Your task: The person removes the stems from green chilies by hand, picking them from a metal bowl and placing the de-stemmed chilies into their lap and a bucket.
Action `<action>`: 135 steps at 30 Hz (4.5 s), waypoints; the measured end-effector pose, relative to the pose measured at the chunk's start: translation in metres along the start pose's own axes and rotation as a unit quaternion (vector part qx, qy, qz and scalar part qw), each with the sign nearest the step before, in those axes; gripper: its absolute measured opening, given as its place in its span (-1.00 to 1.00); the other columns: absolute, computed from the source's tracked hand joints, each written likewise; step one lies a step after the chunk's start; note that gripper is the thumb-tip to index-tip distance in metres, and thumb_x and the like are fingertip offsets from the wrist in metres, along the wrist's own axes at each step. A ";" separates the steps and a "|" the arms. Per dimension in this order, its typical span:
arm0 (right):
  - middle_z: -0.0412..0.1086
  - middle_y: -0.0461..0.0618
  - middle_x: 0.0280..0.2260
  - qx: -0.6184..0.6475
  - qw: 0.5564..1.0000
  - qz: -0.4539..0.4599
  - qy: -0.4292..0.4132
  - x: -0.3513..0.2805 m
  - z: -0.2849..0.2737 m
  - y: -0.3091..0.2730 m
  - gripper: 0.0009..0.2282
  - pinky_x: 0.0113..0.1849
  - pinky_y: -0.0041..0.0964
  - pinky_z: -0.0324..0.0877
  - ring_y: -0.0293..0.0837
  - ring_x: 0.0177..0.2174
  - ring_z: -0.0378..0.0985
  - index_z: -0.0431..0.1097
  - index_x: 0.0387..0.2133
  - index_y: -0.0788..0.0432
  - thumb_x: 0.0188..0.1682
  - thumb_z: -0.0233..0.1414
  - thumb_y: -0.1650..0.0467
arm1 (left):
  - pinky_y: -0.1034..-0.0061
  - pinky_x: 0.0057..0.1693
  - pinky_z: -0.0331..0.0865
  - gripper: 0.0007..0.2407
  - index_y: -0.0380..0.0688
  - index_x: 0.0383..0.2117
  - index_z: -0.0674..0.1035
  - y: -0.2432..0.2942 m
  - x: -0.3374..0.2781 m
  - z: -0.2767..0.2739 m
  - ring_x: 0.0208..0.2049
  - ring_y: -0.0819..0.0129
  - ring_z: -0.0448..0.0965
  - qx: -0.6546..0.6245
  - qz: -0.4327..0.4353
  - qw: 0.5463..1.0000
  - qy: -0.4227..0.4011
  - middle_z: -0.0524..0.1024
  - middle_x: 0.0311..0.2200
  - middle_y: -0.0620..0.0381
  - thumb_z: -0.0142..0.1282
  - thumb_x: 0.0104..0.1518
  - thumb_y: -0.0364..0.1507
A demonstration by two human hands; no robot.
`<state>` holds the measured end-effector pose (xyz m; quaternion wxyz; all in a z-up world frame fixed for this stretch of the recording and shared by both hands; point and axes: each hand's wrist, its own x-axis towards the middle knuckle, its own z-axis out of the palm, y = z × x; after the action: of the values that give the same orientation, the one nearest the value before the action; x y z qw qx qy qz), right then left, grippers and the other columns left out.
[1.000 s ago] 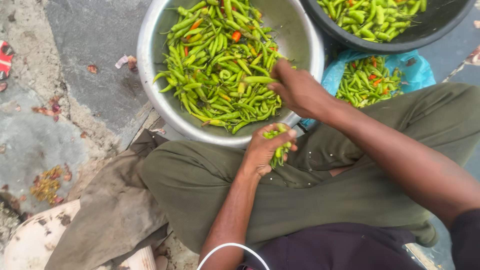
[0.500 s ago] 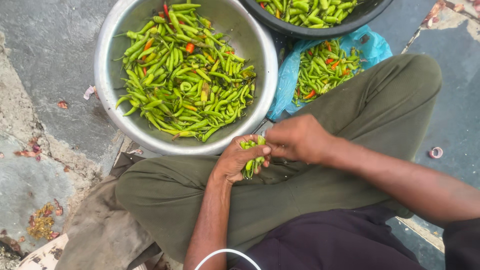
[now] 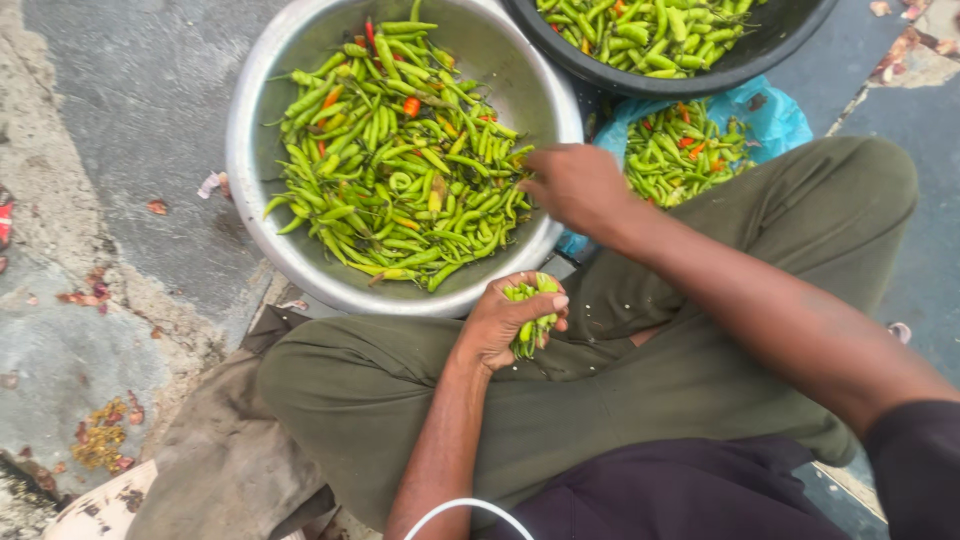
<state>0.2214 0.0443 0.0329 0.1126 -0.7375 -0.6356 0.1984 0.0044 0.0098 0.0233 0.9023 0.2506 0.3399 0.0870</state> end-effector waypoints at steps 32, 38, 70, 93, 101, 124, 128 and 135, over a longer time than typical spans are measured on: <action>0.43 -0.13 -0.58 0.448 0.863 -0.039 -0.228 -0.113 -0.053 -0.016 -0.85 -0.62 -0.39 0.28 -0.31 -0.61 0.44 0.42 -0.45 0.13 -0.15 0.27 0.41 | 0.62 -0.43 0.44 -0.72 -0.37 -0.18 0.57 -0.005 -0.017 -0.008 -0.44 0.36 0.64 -0.052 -0.047 0.977 -0.201 0.59 -0.42 0.01 0.36 0.02 -0.53; 0.37 0.01 -0.55 0.075 0.960 -0.204 0.174 -0.127 -0.017 -0.014 -0.84 -0.49 -0.11 0.37 0.00 -0.54 0.48 0.35 -0.53 0.16 -0.10 0.23 0.46 | 0.58 -0.43 0.44 -0.78 -0.24 -0.21 0.57 -0.005 -0.003 -0.007 -0.48 0.38 0.60 -0.068 -0.010 0.997 -0.041 0.56 -0.43 0.10 0.35 0.06 -0.53; 0.57 0.01 -0.23 0.327 0.944 -0.014 -0.047 0.015 -0.018 0.024 -0.74 -0.28 -0.30 0.56 -0.26 -0.31 0.63 0.41 0.00 0.30 0.07 0.01 0.43 | 0.59 -0.50 0.42 -0.83 -0.19 -0.25 0.57 0.004 0.001 -0.011 -0.44 0.38 0.68 -0.072 0.087 0.991 0.075 0.64 -0.40 0.06 0.26 0.06 -0.51; 0.50 0.05 -0.33 -0.139 0.990 0.017 -0.008 -0.080 -0.049 0.086 -0.91 -0.24 0.05 0.48 0.14 -0.31 0.59 0.49 -0.31 0.11 0.02 0.15 0.36 | 0.60 -0.42 0.42 -0.77 -0.27 -0.27 0.60 -0.012 -0.017 0.009 -0.48 0.44 0.61 0.037 -0.006 0.998 -0.054 0.60 -0.43 0.09 0.42 0.02 -0.48; 0.52 0.10 -0.29 0.028 0.994 -0.101 0.016 0.023 0.009 0.018 -0.82 -0.23 0.07 0.46 0.18 -0.28 0.58 0.59 -0.25 0.12 -0.01 0.17 0.29 | 0.63 -0.42 0.39 -0.75 -0.26 -0.21 0.62 -0.002 -0.001 0.003 -0.44 0.47 0.62 0.026 0.007 0.999 -0.048 0.59 -0.37 0.12 0.41 0.02 -0.48; 0.40 -0.08 -0.51 0.573 0.787 0.025 -0.226 -0.073 -0.054 -0.006 -0.82 -0.53 -0.43 0.37 -0.32 -0.57 0.42 0.48 -0.15 0.34 0.07 0.12 0.43 | 0.55 -0.45 0.47 -0.75 -0.18 -0.18 0.53 0.011 -0.011 -0.016 -0.46 0.38 0.64 -0.155 0.088 0.982 0.056 0.60 -0.39 0.08 0.34 0.05 -0.47; 0.54 -0.05 -0.44 0.590 0.741 0.075 -0.312 -0.101 -0.059 0.001 -0.80 -0.45 -0.40 0.55 -0.34 -0.47 0.60 0.50 -0.16 0.29 -0.03 0.13 0.45 | 0.53 -0.37 0.49 -0.76 -0.32 -0.13 0.54 0.007 -0.019 -0.016 -0.38 0.28 0.66 -0.120 0.034 0.972 -0.197 0.59 -0.37 -0.08 0.31 0.15 -0.48; 0.50 -0.05 -0.53 0.426 0.888 -0.064 -0.160 -0.116 -0.030 0.004 -0.87 -0.48 -0.32 0.48 -0.25 -0.52 0.58 0.44 -0.40 0.23 -0.10 0.25 0.44 | 0.53 -0.32 0.51 -0.71 -0.34 -0.19 0.56 -0.006 -0.017 -0.003 -0.39 0.39 0.64 0.011 -0.017 0.989 -0.148 0.60 -0.36 0.06 0.39 -0.01 -0.54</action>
<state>0.2249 -0.0678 0.0758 0.3248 -0.5350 -0.5454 0.5576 -0.0109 0.0007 0.0279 0.9413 0.2646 0.2075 0.0301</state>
